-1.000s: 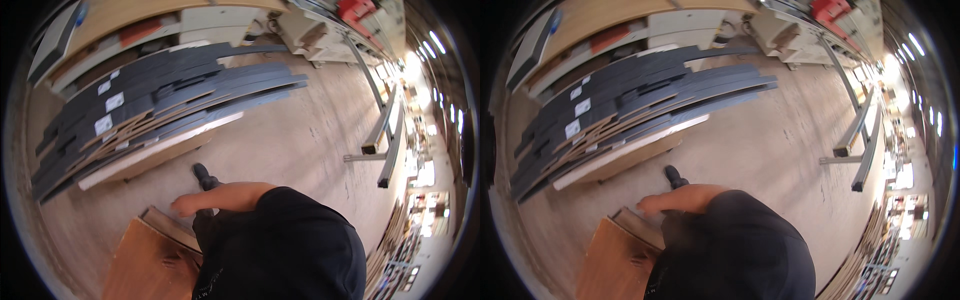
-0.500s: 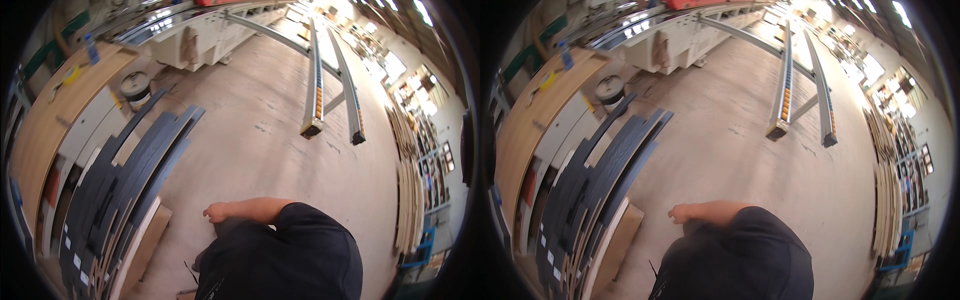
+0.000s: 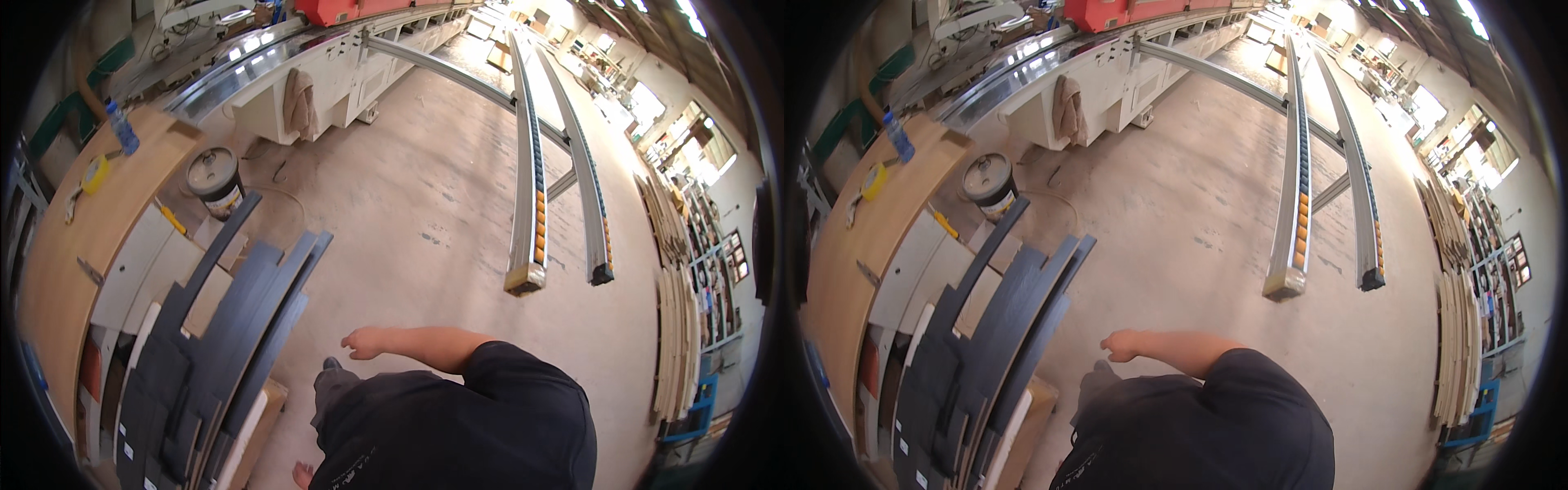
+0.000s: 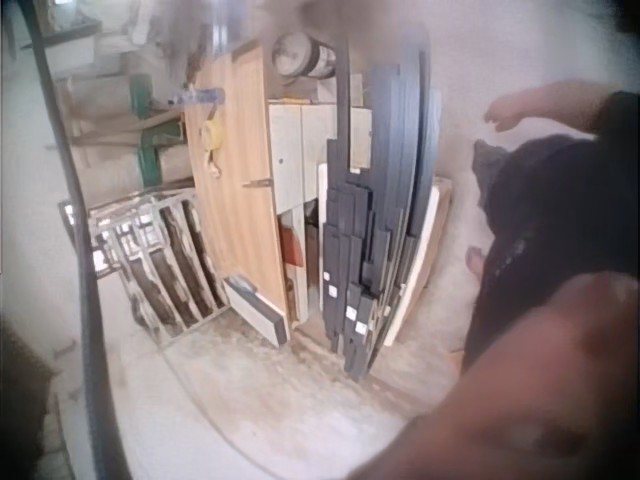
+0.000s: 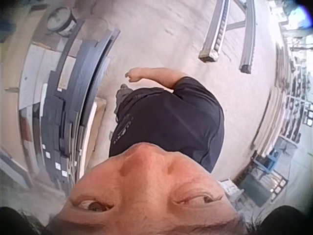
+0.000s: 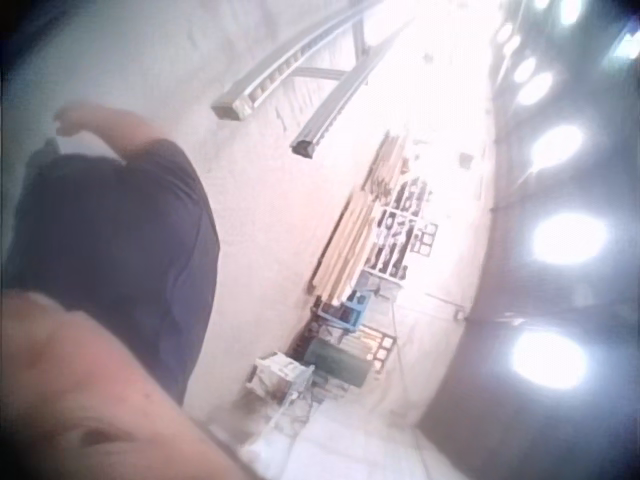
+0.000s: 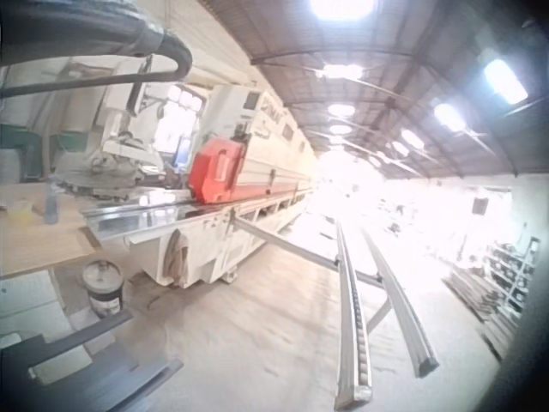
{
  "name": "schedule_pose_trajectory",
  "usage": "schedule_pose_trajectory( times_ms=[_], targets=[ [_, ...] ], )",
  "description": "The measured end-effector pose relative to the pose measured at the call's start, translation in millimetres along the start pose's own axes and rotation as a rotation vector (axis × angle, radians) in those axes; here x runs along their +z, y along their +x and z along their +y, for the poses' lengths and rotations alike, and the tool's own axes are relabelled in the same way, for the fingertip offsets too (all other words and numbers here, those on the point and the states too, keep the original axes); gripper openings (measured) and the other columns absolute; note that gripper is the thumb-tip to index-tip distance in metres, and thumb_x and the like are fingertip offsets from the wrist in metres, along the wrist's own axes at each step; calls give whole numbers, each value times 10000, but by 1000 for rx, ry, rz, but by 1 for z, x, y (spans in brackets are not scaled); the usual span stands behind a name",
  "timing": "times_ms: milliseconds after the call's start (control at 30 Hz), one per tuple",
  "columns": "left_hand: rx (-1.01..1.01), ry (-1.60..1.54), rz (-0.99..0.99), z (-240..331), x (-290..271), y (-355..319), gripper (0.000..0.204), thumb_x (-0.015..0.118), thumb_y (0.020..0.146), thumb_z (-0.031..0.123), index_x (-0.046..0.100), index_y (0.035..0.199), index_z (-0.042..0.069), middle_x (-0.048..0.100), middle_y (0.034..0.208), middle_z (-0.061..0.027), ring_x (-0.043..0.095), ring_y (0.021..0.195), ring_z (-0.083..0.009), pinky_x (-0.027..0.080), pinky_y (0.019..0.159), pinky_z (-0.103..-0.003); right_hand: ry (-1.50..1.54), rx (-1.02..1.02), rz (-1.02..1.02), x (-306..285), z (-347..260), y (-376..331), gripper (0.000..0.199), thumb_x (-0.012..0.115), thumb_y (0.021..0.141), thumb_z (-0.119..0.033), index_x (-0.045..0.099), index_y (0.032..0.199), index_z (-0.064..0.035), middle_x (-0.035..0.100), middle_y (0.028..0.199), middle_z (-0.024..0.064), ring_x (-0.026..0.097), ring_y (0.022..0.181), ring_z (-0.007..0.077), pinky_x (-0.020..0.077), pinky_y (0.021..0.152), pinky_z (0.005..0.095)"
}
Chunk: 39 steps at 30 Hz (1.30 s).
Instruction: The person picks up long dark wooden planks from a table, uses a handheld electric sander on one plank, then carries and stacks the planks on a wooden pallet. The person also moves a large wooden board and briefly touches a computer mouse at a workstation.
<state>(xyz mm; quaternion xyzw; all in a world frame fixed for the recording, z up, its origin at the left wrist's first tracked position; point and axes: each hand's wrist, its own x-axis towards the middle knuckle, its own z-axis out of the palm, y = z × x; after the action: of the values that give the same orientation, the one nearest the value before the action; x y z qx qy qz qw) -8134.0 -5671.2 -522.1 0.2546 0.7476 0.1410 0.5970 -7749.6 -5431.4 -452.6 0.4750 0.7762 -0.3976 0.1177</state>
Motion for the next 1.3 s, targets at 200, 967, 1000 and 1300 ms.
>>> schedule_pose_trajectory(
  times_ms=[200,967,1000,1300],
  targets=[
    [834,-179,89,235,4,-14,264,618,1014,188,643,1142,-42,699,959,-82,649,891,-148,517,832,-303,206,-119,304,-109,11,40,497,685,912,-254,589,1362,-67,709,1182,188,659,1126,363,536,958,462],
    [1030,652,1082,942,58,194,388,691,914,267,643,1207,17,622,1259,-201,572,1190,-392,456,1025,-476,168,-198,608,-694,274,58,435,705,933,-229,633,1320,-42,736,1149,149,721,1041,265,567,877,383],
    [1197,630,1107,957,65,192,385,695,904,259,639,1197,15,624,1254,-198,574,1187,-394,460,1019,-480,155,-229,598,-715,271,73,435,703,920,-223,637,1309,-41,731,1154,159,713,1049,296,562,896,411],
    [1743,793,958,1214,127,164,356,705,839,224,618,1123,28,611,1208,-163,567,1180,-356,459,1028,-465,-74,-897,757,-789,213,206,399,749,863,-136,664,1243,-48,705,1075,178,684,948,377,562,802,428]
  ],
)
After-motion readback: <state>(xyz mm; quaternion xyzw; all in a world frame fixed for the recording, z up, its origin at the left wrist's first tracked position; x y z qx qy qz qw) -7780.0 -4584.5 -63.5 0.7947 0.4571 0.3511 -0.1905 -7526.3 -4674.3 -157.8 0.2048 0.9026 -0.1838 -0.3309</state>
